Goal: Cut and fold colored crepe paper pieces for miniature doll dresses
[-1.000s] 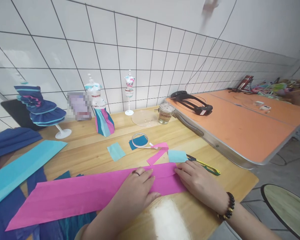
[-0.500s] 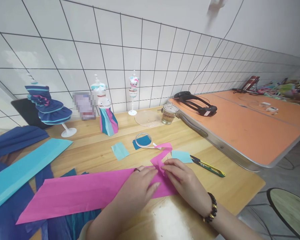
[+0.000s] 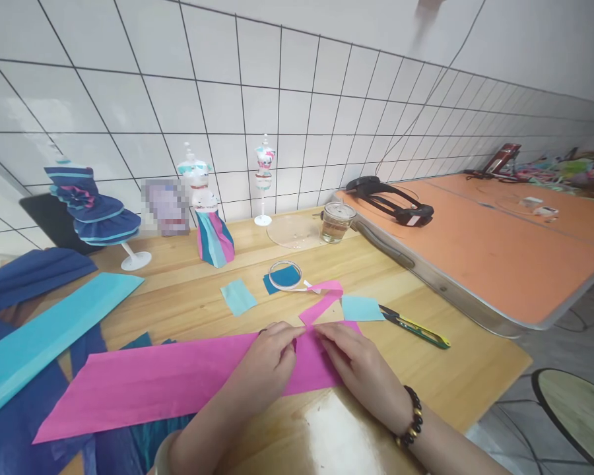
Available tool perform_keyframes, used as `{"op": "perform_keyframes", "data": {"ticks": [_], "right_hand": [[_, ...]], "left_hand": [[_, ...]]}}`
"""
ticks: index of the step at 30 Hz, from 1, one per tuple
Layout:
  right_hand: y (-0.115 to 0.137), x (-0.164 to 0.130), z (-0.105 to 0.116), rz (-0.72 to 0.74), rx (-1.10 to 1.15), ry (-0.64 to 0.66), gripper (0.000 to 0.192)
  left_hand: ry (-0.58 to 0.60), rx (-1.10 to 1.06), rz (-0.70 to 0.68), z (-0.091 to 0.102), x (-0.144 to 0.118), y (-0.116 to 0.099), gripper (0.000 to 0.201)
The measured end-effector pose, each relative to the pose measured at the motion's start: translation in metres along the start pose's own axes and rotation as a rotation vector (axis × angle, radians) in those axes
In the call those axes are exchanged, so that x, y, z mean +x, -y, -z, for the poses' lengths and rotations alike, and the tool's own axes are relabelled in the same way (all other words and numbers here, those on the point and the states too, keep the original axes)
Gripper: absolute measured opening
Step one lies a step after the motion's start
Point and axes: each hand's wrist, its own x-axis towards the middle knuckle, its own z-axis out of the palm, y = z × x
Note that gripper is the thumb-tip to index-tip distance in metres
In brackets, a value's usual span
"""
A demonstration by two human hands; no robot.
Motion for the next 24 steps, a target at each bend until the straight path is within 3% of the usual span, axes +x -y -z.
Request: {"op": "perform_keyframes", "data": {"ticks": [6, 18, 24], "right_hand": [[0.000, 0.001, 0.000, 0.006, 0.017, -0.040, 0.030], [-0.005, 0.003, 0.004, 0.008, 0.042, -0.048, 0.032], [-0.006, 0.003, 0.004, 0.021, -0.011, -0.032, 0.025]], "left_hand": [[-0.088, -0.002, 0.088, -0.008, 0.008, 0.012, 0.023], [-0.180, -0.038, 0.181, -0.012, 0.014, 0.021, 0.025], [-0.189, -0.043, 0.194, -0.016, 0.014, 0.024, 0.030]]}}
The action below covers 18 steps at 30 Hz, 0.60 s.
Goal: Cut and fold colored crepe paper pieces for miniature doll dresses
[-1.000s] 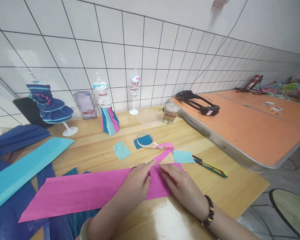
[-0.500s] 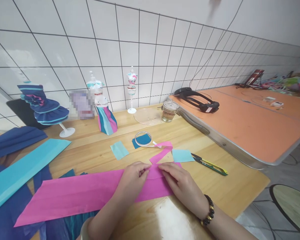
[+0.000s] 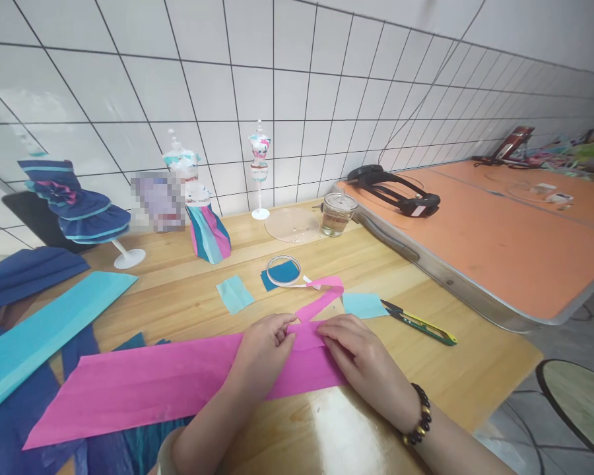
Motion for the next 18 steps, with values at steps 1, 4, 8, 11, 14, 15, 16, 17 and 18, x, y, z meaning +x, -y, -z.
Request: {"op": "perform_keyframes", "data": {"ticks": [1, 4, 8, 11, 14, 15, 16, 17, 18], "right_hand": [[-0.0003, -0.0003, -0.0005, 0.011, -0.011, 0.003, 0.024], [-0.0012, -0.0014, -0.0020, 0.046, -0.045, 0.015, 0.026], [-0.0018, -0.0021, -0.0028, 0.070, -0.079, 0.022, 0.028], [-0.0018, -0.0020, -0.0025, 0.078, -0.097, 0.013, 0.027], [-0.0022, -0.0020, -0.0023, 0.073, -0.105, 0.010, 0.027], [-0.0025, -0.0021, -0.0023, 0.073, -0.104, 0.008, 0.027], [-0.0028, -0.0023, -0.0023, 0.075, -0.103, 0.007, 0.027], [-0.0033, -0.0025, -0.0023, 0.077, -0.102, 0.005, 0.027], [-0.0037, -0.0027, -0.0023, 0.078, -0.101, 0.005, 0.027]], "left_hand": [[0.003, 0.001, -0.002, -0.0003, 0.0000, 0.0005, 0.031], [0.002, -0.001, -0.013, -0.0013, 0.0005, 0.0020, 0.033], [-0.008, -0.003, -0.023, -0.0016, 0.0012, 0.0025, 0.039], [-0.015, 0.012, -0.027, -0.0003, 0.0011, 0.0010, 0.042], [-0.014, -0.005, -0.023, 0.0011, 0.0012, -0.0007, 0.044], [-0.013, -0.025, -0.016, 0.0014, 0.0014, -0.0011, 0.044], [-0.013, -0.048, -0.008, 0.0017, 0.0017, -0.0015, 0.043], [-0.015, -0.070, 0.001, 0.0020, 0.0020, -0.0017, 0.042], [-0.017, -0.086, 0.006, 0.0022, 0.0023, -0.0020, 0.041]]}}
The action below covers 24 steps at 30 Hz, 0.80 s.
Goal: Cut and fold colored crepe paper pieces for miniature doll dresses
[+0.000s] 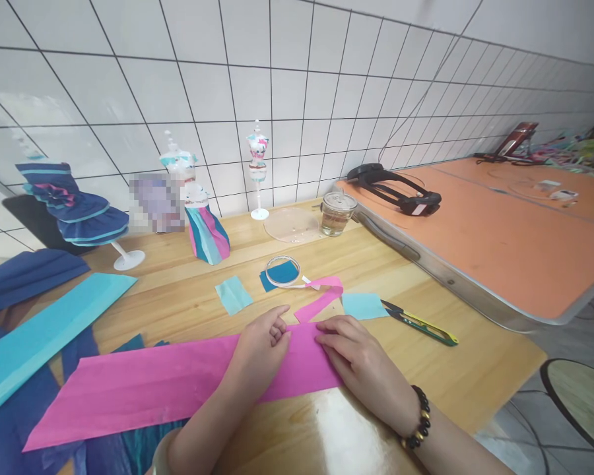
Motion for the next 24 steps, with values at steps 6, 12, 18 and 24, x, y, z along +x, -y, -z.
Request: {"op": "perform_keyframes", "data": {"ticks": [6, 12, 18, 24], "right_hand": [[-0.0008, -0.0005, 0.0005, -0.009, 0.000, 0.005, 0.026], [0.0012, 0.0004, 0.0015, -0.012, -0.002, 0.007, 0.026], [0.0005, 0.0002, 0.0006, -0.005, -0.013, 0.001, 0.026], [0.0005, 0.0002, 0.0001, -0.027, 0.004, 0.033, 0.026]], "left_hand": [[-0.005, -0.013, 0.005, 0.0004, 0.0012, 0.0000, 0.040], [-0.001, 0.012, 0.000, 0.0007, 0.0010, -0.0002, 0.035], [-0.009, 0.022, 0.017, 0.0021, 0.0006, -0.0023, 0.032], [0.000, 0.025, -0.006, -0.0005, 0.0006, 0.0046, 0.033]]}}
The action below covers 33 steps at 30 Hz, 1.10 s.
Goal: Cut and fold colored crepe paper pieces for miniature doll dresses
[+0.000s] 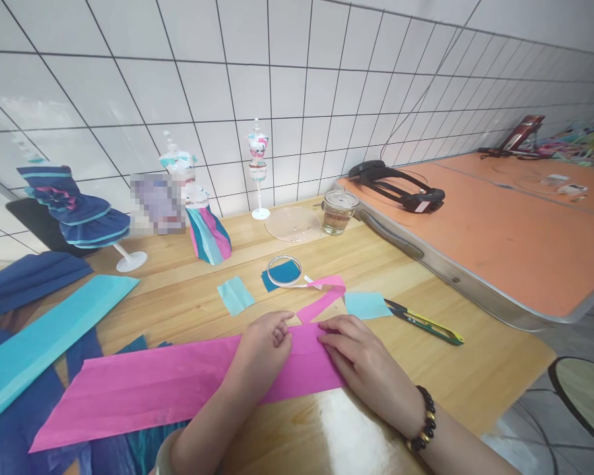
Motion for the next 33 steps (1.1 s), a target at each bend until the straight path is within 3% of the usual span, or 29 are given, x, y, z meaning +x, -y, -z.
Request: {"op": "perform_keyframes", "data": {"ticks": [16, 23, 33], "right_hand": [[0.001, 0.000, 0.000, -0.017, 0.004, 0.037, 0.026], [0.002, -0.001, 0.000, -0.022, 0.007, 0.042, 0.026], [0.001, -0.002, -0.001, -0.016, 0.024, 0.021, 0.026]], "left_hand": [[-0.016, 0.260, -0.120, -0.001, -0.003, -0.006, 0.039], [-0.007, 0.377, -0.049, 0.004, -0.006, -0.014, 0.041], [0.008, 0.218, 0.035, 0.008, -0.003, -0.007, 0.047]]}}
